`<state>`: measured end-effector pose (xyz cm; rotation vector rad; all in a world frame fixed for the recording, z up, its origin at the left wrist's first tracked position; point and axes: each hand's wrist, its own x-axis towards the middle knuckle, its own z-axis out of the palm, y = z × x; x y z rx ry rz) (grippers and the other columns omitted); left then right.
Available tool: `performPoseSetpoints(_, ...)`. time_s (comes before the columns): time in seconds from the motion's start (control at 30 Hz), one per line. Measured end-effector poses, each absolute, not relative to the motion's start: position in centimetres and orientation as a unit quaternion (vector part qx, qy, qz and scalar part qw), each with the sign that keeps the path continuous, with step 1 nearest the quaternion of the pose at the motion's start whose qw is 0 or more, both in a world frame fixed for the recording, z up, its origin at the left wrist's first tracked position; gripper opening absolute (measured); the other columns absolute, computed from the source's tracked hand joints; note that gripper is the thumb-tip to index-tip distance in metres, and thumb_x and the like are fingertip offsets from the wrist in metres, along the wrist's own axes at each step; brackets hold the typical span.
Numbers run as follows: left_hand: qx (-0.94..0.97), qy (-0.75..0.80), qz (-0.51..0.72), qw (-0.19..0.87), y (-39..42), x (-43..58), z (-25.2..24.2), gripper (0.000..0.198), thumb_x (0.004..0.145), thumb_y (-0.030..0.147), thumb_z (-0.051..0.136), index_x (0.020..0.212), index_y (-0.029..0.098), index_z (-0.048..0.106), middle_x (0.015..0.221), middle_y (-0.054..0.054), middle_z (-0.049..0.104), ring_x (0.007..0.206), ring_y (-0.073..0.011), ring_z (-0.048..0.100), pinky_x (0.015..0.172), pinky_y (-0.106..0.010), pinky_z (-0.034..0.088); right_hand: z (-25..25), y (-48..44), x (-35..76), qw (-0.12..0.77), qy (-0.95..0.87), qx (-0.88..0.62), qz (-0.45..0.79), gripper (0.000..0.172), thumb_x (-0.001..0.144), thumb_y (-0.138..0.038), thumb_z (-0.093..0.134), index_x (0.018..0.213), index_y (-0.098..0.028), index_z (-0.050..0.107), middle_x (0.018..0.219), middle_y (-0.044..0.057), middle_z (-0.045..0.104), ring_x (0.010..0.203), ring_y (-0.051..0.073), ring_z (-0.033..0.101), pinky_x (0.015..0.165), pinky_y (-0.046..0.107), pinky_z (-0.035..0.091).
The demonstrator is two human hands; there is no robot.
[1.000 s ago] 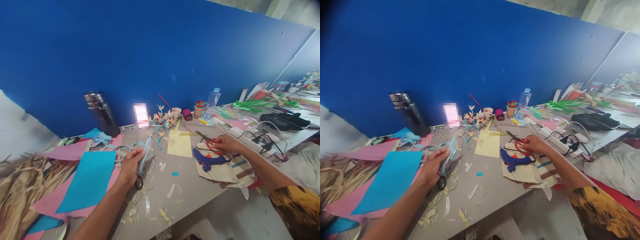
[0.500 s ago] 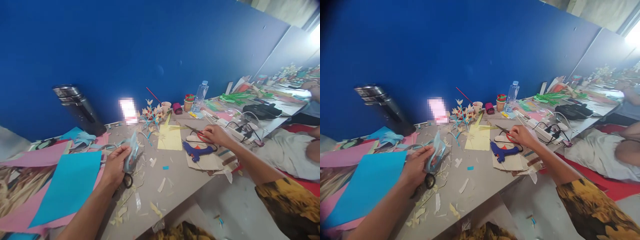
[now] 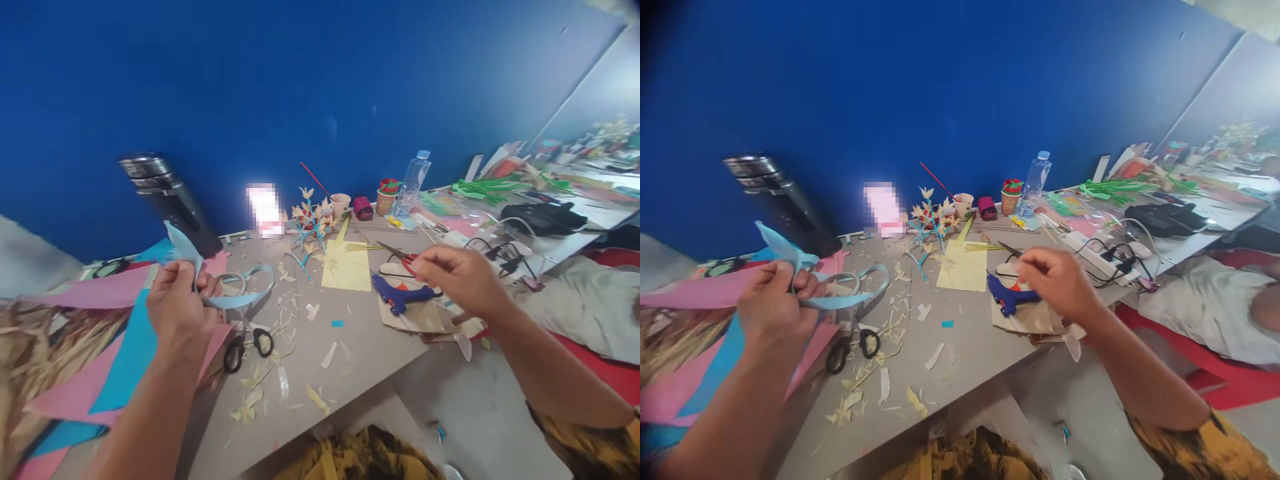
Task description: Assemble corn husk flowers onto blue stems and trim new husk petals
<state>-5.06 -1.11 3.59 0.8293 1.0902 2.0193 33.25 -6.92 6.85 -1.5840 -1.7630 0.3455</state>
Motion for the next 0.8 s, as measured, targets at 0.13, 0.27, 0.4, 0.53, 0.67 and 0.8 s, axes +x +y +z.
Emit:
performPoseSetpoints(0.13,0.261,0.435,0.828,0.237,-0.8,-6.7,5.3,0.017,0.077,0.003,0.051,0.083,0.019,0.049,0.043,0.009,0.046,0.039,-0.0092,0.040,0.042,-0.018,0.033,4.5,-7.0,26.8,0.235,-0.789,-0.547,0.152,0.022,0.090,-0.031,0.055,0.079,-0.019,0.070,0.071,0.002,0.070,0.063,0.015,0.059,0.058,0.025,0.034)
performPoseSetpoints(0.27,0.288,0.437,0.833,0.177,-0.9,-6.9,5.1,0.021,0.071,0.007,0.058,0.090,0.016,0.054,0.053,0.007,0.055,0.047,-0.0091,0.051,0.051,-0.021,0.044,3.8,-6.6,19.2,0.145,-0.842,-0.487,0.181,0.021,0.092,-0.023,0.053,0.085,-0.019,0.073,0.083,0.004,0.074,0.075,0.017,0.063,0.062,0.025,0.032)
performPoseSetpoints(0.4,0.315,0.448,0.804,0.231,-1.3,-5.9,3.9,0.033,0.064,0.013,0.065,0.095,0.017,0.056,0.063,0.005,0.062,0.054,-0.0101,0.056,0.052,-0.020,0.043,2.6,-6.3,12.1,0.059,-0.891,-0.414,0.176,0.029,0.095,-0.035,0.052,0.087,-0.017,0.073,0.086,0.010,0.075,0.078,0.021,0.066,0.064,0.027,0.038)
performPoseSetpoints(0.53,0.321,0.473,0.766,0.293,-1.5,-5.3,3.1,0.026,0.062,0.022,0.070,0.085,0.018,0.057,0.065,0.004,0.062,0.049,-0.0081,0.053,0.046,-0.019,0.038,1.0,-5.6,8.4,0.011,-0.898,-0.421,0.130,0.038,0.092,-0.044,0.055,0.090,-0.011,0.074,0.091,0.020,0.075,0.083,0.031,0.069,0.065,0.034,0.045)
performPoseSetpoints(0.67,0.308,0.486,0.739,0.351,-1.4,-5.6,2.9,0.023,0.061,0.029,0.071,0.076,0.018,0.057,0.056,0.005,0.056,0.044,-0.0082,0.049,0.042,-0.019,0.035,0.6,-5.2,9.4,0.001,-0.898,-0.422,0.124,0.020,0.084,-0.028,0.061,0.087,-0.013,0.073,0.090,0.018,0.075,0.081,0.030,0.070,0.064,0.032,0.044)
performPoseSetpoints(0.8,0.295,0.470,0.738,0.383,-1.3,-6.1,2.9,0.017,0.062,0.026,0.066,0.071,0.019,0.053,0.057,0.003,0.058,0.048,-0.0099,0.054,0.047,-0.021,0.042,1.0,-5.9,13.3,0.033,-0.891,-0.422,0.166,0.012,0.078,-0.020,0.060,0.081,-0.017,0.071,0.086,0.010,0.074,0.081,0.023,0.067,0.065,0.027,0.039)
